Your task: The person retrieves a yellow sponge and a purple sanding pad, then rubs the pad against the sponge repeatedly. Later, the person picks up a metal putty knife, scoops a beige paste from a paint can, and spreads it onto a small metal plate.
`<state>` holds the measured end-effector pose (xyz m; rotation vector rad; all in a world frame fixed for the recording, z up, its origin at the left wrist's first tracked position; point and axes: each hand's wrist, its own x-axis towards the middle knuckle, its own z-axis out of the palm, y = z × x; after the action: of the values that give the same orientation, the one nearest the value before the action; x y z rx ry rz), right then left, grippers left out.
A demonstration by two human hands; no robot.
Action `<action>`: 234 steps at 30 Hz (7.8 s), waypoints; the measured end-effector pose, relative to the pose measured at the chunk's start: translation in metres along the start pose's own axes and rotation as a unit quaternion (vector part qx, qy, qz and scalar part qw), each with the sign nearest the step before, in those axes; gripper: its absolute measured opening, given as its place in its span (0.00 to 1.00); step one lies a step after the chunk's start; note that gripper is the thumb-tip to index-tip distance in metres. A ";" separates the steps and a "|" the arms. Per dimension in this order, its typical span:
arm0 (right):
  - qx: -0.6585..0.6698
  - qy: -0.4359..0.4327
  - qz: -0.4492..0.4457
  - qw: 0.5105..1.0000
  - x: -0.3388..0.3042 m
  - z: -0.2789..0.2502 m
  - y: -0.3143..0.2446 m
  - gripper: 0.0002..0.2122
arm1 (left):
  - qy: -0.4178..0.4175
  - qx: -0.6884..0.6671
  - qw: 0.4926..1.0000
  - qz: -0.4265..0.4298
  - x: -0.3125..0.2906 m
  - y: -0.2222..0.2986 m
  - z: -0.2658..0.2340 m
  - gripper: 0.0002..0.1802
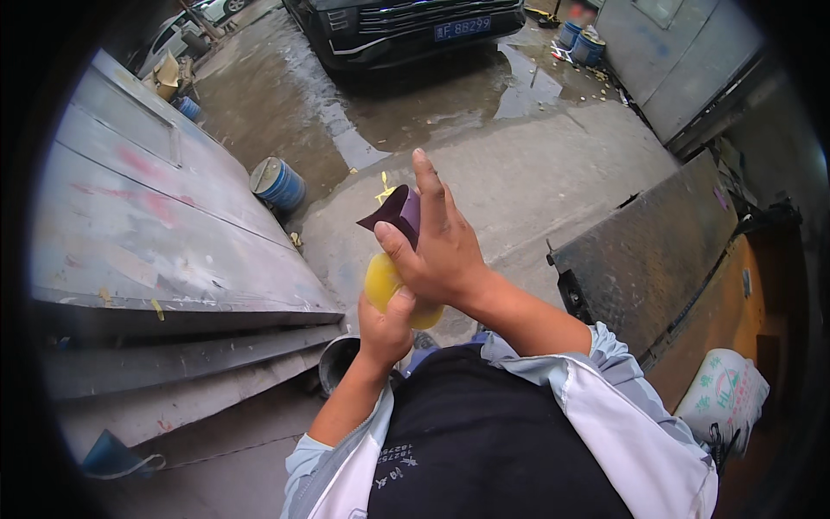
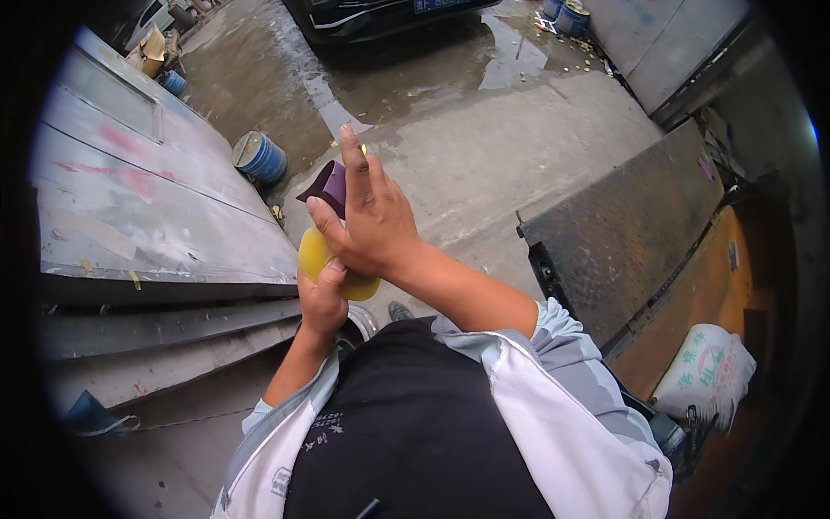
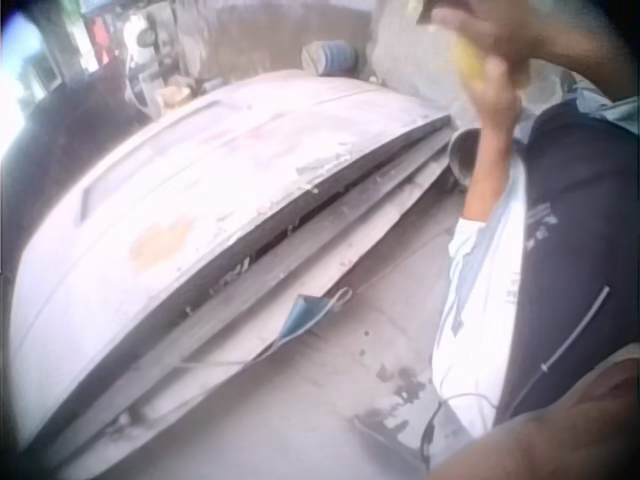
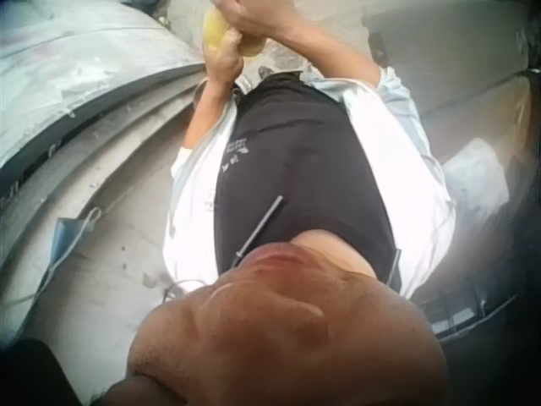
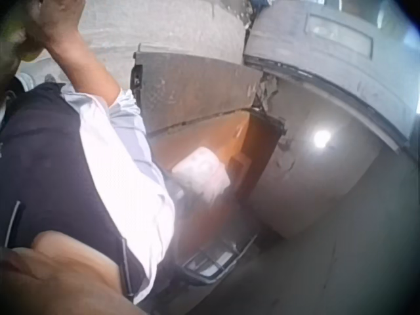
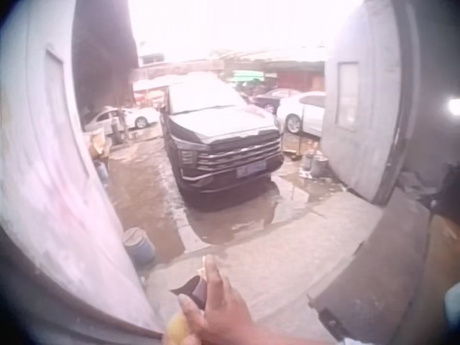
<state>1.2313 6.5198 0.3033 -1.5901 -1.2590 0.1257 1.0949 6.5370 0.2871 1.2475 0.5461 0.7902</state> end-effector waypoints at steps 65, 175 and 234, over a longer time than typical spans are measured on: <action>0.253 -0.286 -0.006 0.924 -0.021 -0.036 0.018 0.45 | -0.085 -0.400 0.846 -0.342 0.005 -0.018 -0.037 0.15; 0.112 -0.135 0.125 0.976 -0.039 0.001 0.008 0.46 | 0.142 -0.120 0.982 -0.024 0.033 0.005 -0.031 0.16; 0.192 -0.054 0.232 0.952 -0.002 0.009 0.017 0.52 | 0.155 -0.041 0.986 0.034 0.016 -0.001 -0.015 0.16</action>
<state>1.2361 6.5260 0.2861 -1.5172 -0.8510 0.7194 1.0943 6.5585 0.2832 1.0768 0.7172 1.0633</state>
